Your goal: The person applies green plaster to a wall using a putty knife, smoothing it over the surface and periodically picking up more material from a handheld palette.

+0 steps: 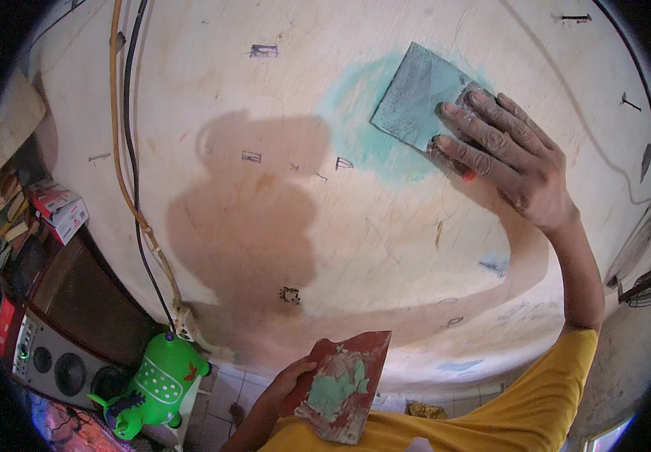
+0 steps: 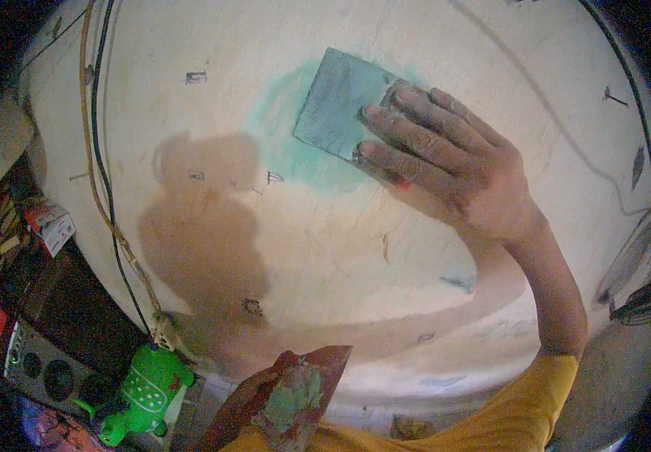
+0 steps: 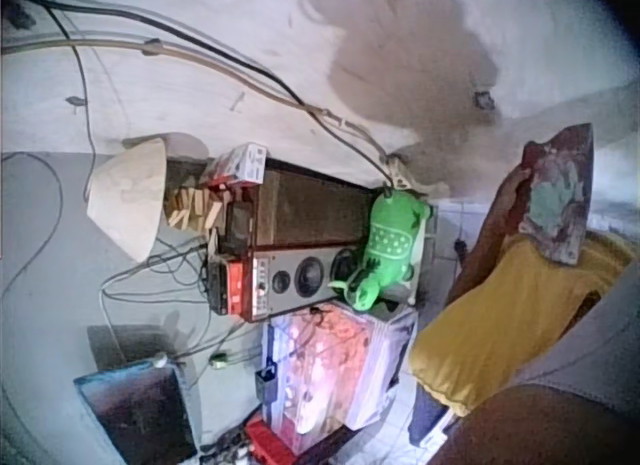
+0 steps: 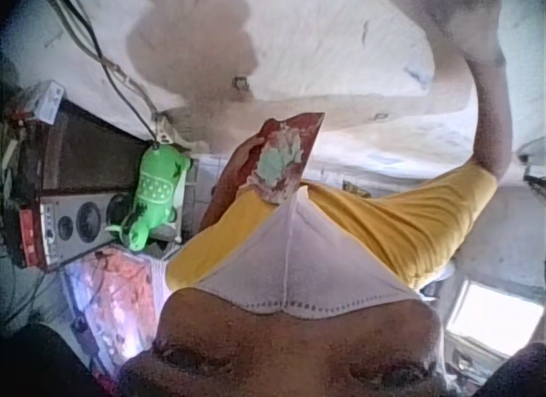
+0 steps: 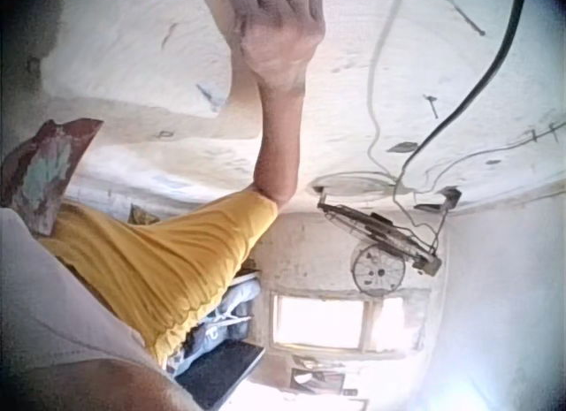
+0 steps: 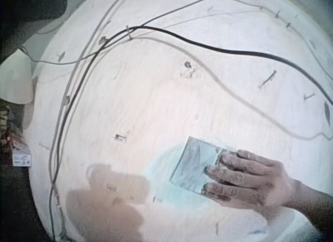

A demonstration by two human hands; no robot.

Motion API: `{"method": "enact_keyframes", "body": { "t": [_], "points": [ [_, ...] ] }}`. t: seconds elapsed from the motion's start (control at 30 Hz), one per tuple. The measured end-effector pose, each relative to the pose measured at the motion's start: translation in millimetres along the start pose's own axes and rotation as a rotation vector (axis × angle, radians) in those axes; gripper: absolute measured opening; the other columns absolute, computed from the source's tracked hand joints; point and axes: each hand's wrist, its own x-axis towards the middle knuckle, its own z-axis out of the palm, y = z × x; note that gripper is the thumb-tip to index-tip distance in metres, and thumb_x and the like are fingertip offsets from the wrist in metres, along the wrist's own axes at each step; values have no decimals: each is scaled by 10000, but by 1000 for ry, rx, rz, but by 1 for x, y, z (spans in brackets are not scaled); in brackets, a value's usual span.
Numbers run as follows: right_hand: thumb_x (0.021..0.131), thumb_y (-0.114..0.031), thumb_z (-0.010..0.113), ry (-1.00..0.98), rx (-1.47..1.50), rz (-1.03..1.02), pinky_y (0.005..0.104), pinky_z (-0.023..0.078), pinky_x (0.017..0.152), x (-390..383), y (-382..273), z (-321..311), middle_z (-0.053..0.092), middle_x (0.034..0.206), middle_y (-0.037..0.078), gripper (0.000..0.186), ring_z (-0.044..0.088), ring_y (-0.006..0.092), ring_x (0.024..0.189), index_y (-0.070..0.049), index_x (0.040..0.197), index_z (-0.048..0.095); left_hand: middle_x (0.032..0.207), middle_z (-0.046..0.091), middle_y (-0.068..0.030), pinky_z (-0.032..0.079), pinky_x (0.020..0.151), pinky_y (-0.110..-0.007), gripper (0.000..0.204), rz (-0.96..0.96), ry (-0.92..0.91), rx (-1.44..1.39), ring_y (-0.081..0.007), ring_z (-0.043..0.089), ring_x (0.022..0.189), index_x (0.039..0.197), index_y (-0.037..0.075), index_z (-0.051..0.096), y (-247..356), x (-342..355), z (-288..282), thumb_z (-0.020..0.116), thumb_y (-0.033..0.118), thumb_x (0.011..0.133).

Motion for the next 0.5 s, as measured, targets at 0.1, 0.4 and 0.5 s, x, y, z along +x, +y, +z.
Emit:
{"method": "enact_keyframes", "body": {
  "t": [0.1,0.4,0.5],
  "points": [
    [756,-265,628,-46,-33,24,393,421,1007,-1,-5,-2,556,1257,7,374,507,235,1187,-190,1122,629,1026,608,-106,537,774,-333,325,19,-20,-4,-193,623,866,1166,21,484,3,0,3,509,201,897],
    [767,-100,565,-113,-95,174,384,409,1015,1,-23,-12,549,1276,9,421,509,222,1193,-195,1174,615,1017,608,-89,529,758,-312,326,-4,-37,-63,-182,617,857,1186,31,479,-12,18,-21,496,190,903],
    [769,-76,554,-108,-101,196,382,415,1006,-1,-24,-11,539,1288,16,431,509,226,1193,-184,1182,611,1013,609,-90,530,756,-311,322,66,-52,25,-183,618,855,1185,32,483,-14,21,-24,495,186,902]
  ]
}}
